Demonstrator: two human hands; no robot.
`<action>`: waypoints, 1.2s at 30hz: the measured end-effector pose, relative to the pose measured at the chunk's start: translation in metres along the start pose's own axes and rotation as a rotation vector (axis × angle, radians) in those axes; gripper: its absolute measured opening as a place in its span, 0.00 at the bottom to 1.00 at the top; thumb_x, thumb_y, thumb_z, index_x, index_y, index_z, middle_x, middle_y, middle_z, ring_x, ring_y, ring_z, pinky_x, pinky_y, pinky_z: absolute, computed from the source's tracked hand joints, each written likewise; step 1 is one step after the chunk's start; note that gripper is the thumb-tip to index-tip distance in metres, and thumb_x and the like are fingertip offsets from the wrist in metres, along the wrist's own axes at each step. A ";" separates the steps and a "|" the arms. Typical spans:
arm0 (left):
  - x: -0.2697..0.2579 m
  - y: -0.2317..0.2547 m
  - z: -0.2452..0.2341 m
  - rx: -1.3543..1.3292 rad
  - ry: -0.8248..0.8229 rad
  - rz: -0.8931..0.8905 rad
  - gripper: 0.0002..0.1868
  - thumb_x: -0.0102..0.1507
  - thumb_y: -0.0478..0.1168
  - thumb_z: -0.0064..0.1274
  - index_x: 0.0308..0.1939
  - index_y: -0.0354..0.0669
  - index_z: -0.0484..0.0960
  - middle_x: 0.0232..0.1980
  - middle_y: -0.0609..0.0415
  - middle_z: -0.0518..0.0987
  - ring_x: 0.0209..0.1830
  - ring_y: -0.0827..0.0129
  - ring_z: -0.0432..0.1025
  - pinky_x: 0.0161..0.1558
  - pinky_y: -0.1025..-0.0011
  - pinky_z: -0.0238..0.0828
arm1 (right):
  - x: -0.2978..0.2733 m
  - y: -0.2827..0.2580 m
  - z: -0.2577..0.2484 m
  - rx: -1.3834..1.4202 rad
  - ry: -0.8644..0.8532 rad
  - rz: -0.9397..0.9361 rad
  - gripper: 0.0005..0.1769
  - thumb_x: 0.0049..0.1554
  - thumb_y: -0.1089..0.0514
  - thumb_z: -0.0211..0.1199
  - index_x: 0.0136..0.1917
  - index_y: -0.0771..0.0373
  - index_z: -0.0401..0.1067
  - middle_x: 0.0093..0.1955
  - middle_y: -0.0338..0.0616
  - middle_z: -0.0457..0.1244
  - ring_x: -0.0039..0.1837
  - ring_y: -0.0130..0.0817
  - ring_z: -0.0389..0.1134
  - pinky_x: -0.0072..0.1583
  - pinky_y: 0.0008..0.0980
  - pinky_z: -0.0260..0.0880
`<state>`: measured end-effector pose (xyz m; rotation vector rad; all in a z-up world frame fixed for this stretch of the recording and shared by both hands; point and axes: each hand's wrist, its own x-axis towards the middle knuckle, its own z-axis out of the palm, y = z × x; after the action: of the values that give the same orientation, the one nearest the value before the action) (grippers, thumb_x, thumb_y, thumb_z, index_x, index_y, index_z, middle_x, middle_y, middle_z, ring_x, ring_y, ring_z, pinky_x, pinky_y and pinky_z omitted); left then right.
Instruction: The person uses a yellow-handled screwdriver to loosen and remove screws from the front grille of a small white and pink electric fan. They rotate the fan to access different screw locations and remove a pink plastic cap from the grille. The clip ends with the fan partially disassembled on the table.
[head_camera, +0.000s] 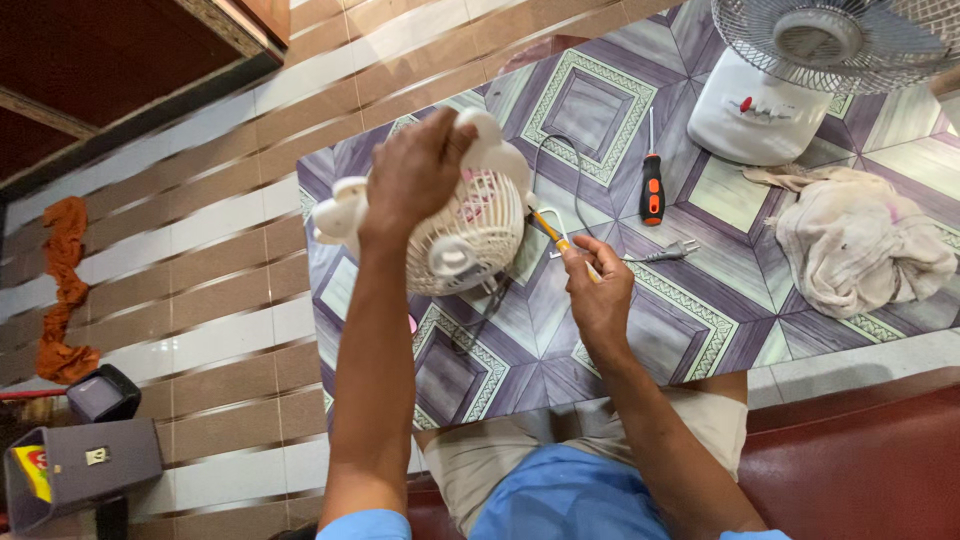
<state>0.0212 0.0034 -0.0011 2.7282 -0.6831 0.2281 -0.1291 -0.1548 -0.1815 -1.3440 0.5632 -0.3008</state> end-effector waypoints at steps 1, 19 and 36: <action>0.007 -0.007 0.002 0.008 -0.009 -0.012 0.22 0.72 0.59 0.42 0.46 0.45 0.79 0.38 0.43 0.82 0.42 0.45 0.77 0.42 0.44 0.67 | -0.001 -0.002 0.001 0.027 -0.016 -0.029 0.20 0.58 0.59 0.65 0.61 0.70 0.74 0.40 0.38 0.66 0.35 0.20 0.62 0.37 0.22 0.62; 0.046 -0.044 0.017 0.013 -0.006 -0.067 0.26 0.70 0.64 0.37 0.44 0.50 0.81 0.35 0.50 0.84 0.39 0.50 0.80 0.41 0.45 0.68 | 0.029 -0.024 0.033 -0.162 -0.060 -0.512 0.16 0.64 0.62 0.65 0.62 0.73 0.73 0.54 0.49 0.70 0.54 0.32 0.72 0.56 0.32 0.72; 0.034 -0.035 0.009 -0.011 -0.027 -0.038 0.25 0.71 0.62 0.37 0.46 0.47 0.79 0.40 0.47 0.84 0.43 0.47 0.78 0.43 0.46 0.70 | 0.056 -0.035 0.033 0.696 -0.388 0.426 0.12 0.64 0.58 0.52 0.59 0.65 0.66 0.35 0.47 0.63 0.25 0.22 0.53 0.26 0.21 0.49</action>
<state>0.0686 0.0147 -0.0106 2.7358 -0.6365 0.1789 -0.0607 -0.1635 -0.1549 -0.5627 0.3518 0.1152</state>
